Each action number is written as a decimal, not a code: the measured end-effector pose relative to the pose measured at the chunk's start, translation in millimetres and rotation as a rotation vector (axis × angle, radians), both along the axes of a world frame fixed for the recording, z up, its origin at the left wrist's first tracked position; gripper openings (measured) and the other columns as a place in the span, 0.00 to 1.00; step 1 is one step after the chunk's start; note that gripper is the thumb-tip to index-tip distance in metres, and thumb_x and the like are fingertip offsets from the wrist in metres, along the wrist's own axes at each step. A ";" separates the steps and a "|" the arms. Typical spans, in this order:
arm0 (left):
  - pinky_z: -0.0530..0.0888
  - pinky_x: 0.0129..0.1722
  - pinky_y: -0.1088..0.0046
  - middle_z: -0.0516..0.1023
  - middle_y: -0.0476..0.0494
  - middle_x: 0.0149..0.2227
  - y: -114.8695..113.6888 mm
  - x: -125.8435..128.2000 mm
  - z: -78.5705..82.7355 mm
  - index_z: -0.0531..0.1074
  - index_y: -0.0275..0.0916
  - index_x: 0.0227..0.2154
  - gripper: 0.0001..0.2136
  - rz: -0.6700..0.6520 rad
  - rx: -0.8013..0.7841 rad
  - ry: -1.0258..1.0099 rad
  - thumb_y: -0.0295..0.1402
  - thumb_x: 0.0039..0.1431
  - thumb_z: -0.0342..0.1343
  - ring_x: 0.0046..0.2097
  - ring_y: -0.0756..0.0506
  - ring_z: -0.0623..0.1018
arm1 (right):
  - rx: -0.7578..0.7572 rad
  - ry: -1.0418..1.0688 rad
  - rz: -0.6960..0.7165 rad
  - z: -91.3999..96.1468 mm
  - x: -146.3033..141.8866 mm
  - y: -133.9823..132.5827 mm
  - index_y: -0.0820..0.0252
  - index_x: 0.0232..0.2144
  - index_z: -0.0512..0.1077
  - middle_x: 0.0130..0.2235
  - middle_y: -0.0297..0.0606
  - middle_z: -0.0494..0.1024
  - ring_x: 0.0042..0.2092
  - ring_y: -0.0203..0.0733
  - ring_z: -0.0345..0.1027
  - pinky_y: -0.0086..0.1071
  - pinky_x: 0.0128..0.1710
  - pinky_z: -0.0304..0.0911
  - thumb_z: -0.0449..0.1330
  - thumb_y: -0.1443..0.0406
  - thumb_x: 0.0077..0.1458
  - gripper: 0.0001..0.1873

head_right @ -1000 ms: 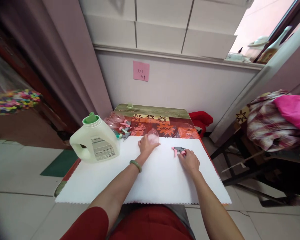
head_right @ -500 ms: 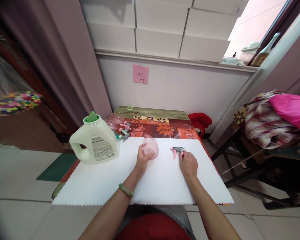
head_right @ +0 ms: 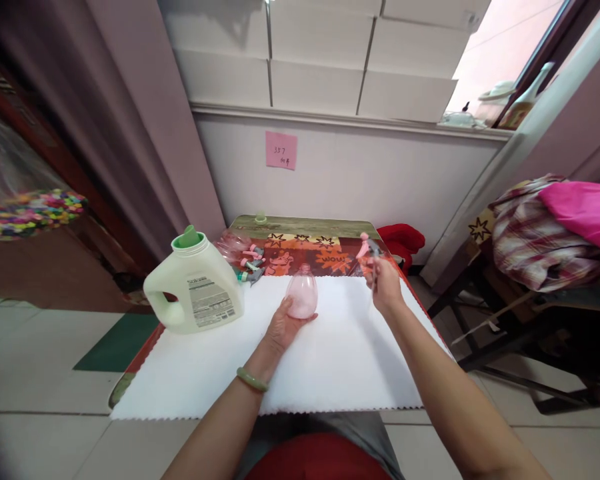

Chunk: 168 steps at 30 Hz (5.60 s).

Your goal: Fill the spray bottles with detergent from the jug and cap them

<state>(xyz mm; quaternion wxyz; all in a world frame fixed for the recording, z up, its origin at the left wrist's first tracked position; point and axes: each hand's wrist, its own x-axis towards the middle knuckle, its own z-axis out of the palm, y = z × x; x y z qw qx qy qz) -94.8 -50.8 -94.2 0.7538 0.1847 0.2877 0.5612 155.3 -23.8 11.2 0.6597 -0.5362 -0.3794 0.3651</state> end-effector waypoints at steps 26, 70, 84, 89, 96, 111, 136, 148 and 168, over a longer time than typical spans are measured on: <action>0.73 0.27 0.67 0.79 0.32 0.52 1.4 -5.9 6.0 0.74 0.40 0.55 0.34 -0.057 -0.035 -0.012 0.59 0.52 0.62 0.41 0.38 0.80 | 0.134 0.206 0.253 52.4 -78.4 33.2 0.52 0.36 0.76 0.44 0.32 0.82 0.36 0.35 0.75 0.27 0.32 0.71 0.76 0.51 0.40 0.23; 0.80 0.42 0.56 0.77 0.24 0.56 -13.5 -22.0 33.9 0.70 0.35 0.60 0.39 -0.423 0.204 -0.088 0.57 0.52 0.63 0.51 0.28 0.81 | 0.171 0.319 0.520 14.2 -101.8 -14.0 0.52 0.43 0.79 0.45 0.40 0.83 0.53 0.50 0.75 0.44 0.58 0.66 0.67 0.50 0.57 0.18; 0.78 0.34 0.65 0.68 0.32 0.66 -9.2 -16.8 24.2 0.69 0.44 0.63 0.41 -0.181 0.408 -0.006 0.53 0.47 0.71 0.53 0.31 0.77 | 0.166 0.225 0.432 -0.2 -102.1 -7.6 0.52 0.46 0.80 0.47 0.39 0.85 0.53 0.49 0.78 0.43 0.59 0.66 0.69 0.48 0.55 0.21; 0.74 0.55 0.59 0.70 0.33 0.65 -8.7 -10.9 24.9 0.70 0.42 0.60 0.42 -0.025 0.421 0.068 0.45 0.40 0.77 0.64 0.31 0.69 | 0.118 0.244 0.325 -7.3 -103.3 -5.1 0.54 0.44 0.80 0.46 0.40 0.85 0.51 0.48 0.79 0.42 0.57 0.68 0.70 0.47 0.52 0.23; 0.68 0.63 0.56 0.75 0.32 0.61 -9.0 -7.6 26.7 0.71 0.37 0.60 0.37 0.038 0.386 0.124 0.37 0.46 0.73 0.65 0.31 0.70 | 0.106 0.186 0.345 -5.9 -96.2 -5.1 0.54 0.43 0.79 0.46 0.39 0.84 0.53 0.49 0.78 0.43 0.58 0.68 0.70 0.46 0.51 0.24; 0.49 0.12 0.76 0.76 0.44 0.21 -6.5 -17.6 25.5 0.77 0.34 0.39 0.45 -0.179 0.033 0.149 0.77 0.42 0.48 0.13 0.53 0.64 | 0.161 0.089 0.554 -15.6 -96.6 -8.0 0.51 0.48 0.76 0.48 0.39 0.84 0.55 0.48 0.76 0.45 0.61 0.64 0.64 0.47 0.61 0.21; 0.72 0.25 0.74 0.63 0.34 0.67 -7.5 -6.3 11.7 0.55 0.56 0.66 0.53 -0.057 0.365 0.288 0.28 0.39 0.77 0.35 0.48 0.80 | 0.068 0.103 0.124 -7.9 -105.1 -9.9 0.55 0.35 0.73 0.37 0.36 0.82 0.41 0.45 0.76 0.40 0.45 0.72 0.74 0.47 0.44 0.24; 0.75 0.38 0.64 0.79 0.30 0.55 -8.1 -3.3 22.0 0.72 0.38 0.58 0.40 -0.070 0.209 0.042 0.68 0.57 0.49 0.44 0.38 0.80 | 0.087 0.026 0.162 -22.3 -107.0 -8.2 0.56 0.35 0.74 0.34 0.32 0.79 0.36 0.41 0.71 0.37 0.43 0.68 0.74 0.50 0.45 0.22; 0.77 0.41 0.68 0.72 0.42 0.56 -11.6 -7.0 28.9 0.64 0.46 0.54 0.38 0.053 0.316 0.265 0.32 0.39 0.77 0.50 0.41 0.76 | 0.008 0.161 0.108 -17.2 -100.7 -9.5 0.57 0.36 0.75 0.37 0.38 0.84 0.44 0.48 0.78 0.42 0.47 0.73 0.74 0.48 0.43 0.25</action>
